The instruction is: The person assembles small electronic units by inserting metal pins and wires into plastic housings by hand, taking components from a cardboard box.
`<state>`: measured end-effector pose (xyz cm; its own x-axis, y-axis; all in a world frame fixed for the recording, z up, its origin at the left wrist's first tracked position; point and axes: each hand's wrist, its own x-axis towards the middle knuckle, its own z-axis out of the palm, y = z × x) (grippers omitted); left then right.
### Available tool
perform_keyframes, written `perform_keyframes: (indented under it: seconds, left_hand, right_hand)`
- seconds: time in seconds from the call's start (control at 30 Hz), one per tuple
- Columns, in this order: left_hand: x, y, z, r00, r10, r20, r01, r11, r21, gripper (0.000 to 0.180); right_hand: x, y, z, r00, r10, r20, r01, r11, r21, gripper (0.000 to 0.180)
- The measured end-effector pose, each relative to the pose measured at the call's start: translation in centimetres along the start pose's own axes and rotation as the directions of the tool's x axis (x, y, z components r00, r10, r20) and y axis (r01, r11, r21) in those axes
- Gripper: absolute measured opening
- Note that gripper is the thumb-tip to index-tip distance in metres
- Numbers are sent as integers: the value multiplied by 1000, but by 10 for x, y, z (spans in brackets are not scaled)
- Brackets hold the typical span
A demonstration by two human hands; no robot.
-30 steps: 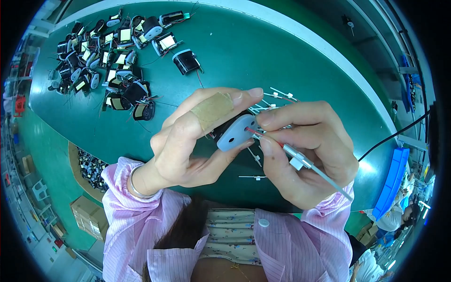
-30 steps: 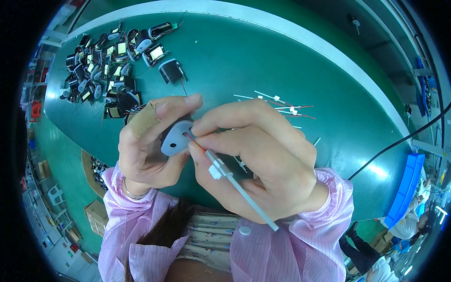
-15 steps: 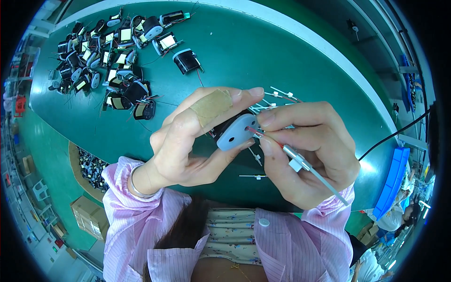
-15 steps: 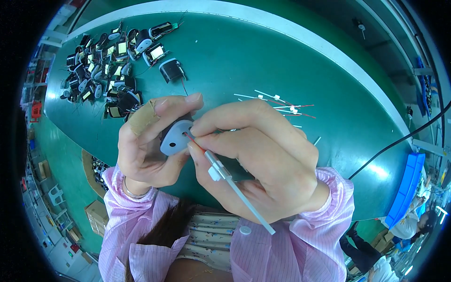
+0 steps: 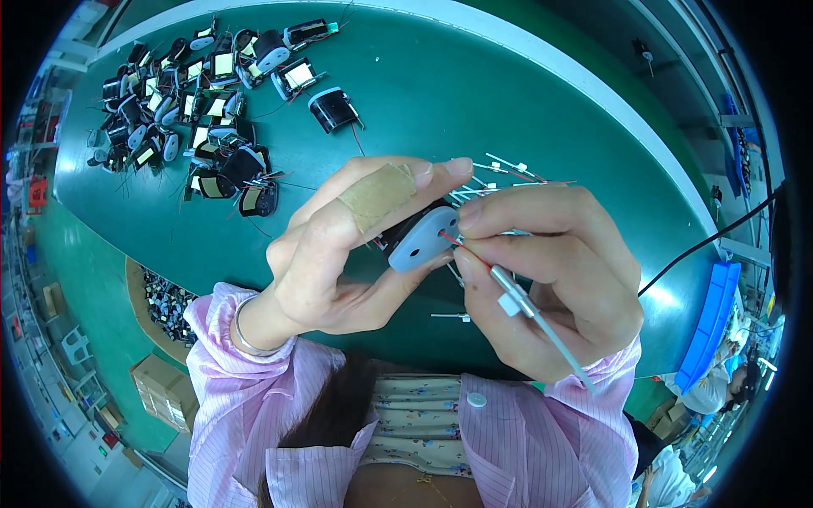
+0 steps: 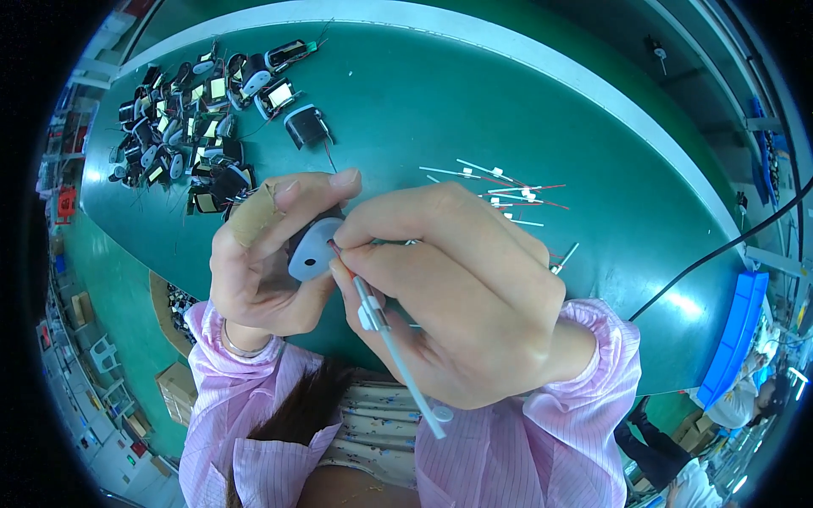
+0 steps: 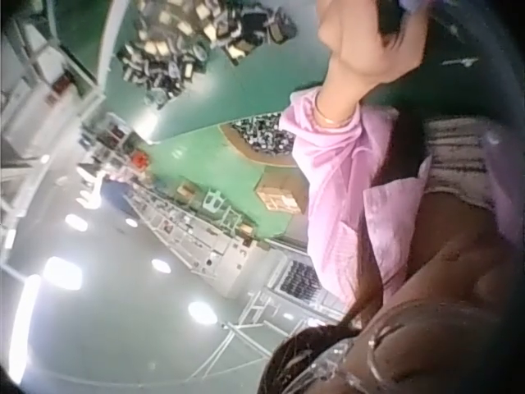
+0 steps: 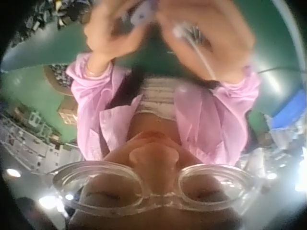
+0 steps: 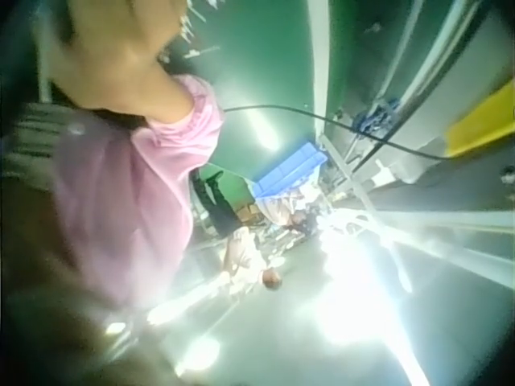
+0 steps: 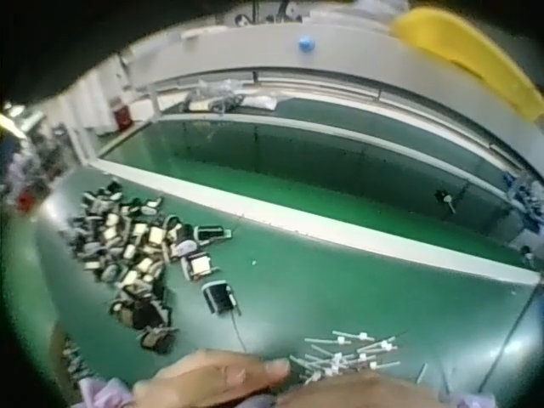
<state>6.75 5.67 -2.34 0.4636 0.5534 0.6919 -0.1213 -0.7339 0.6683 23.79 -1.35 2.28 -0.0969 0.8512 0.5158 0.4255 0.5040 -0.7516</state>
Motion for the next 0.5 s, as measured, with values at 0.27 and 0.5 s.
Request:
perform_keyframes:
  seconds: [0.27,0.5]
  left_hand:
    - [7,0,-10,965,-211,153,225,971,-79,54]
    - [3,5,-13,941,-316,120,335,920,-205,48]
  right_hand:
    - [9,5,-4,997,67,29,-65,996,-54,24]
    - [4,1,-8,991,113,77,-118,991,65,23]
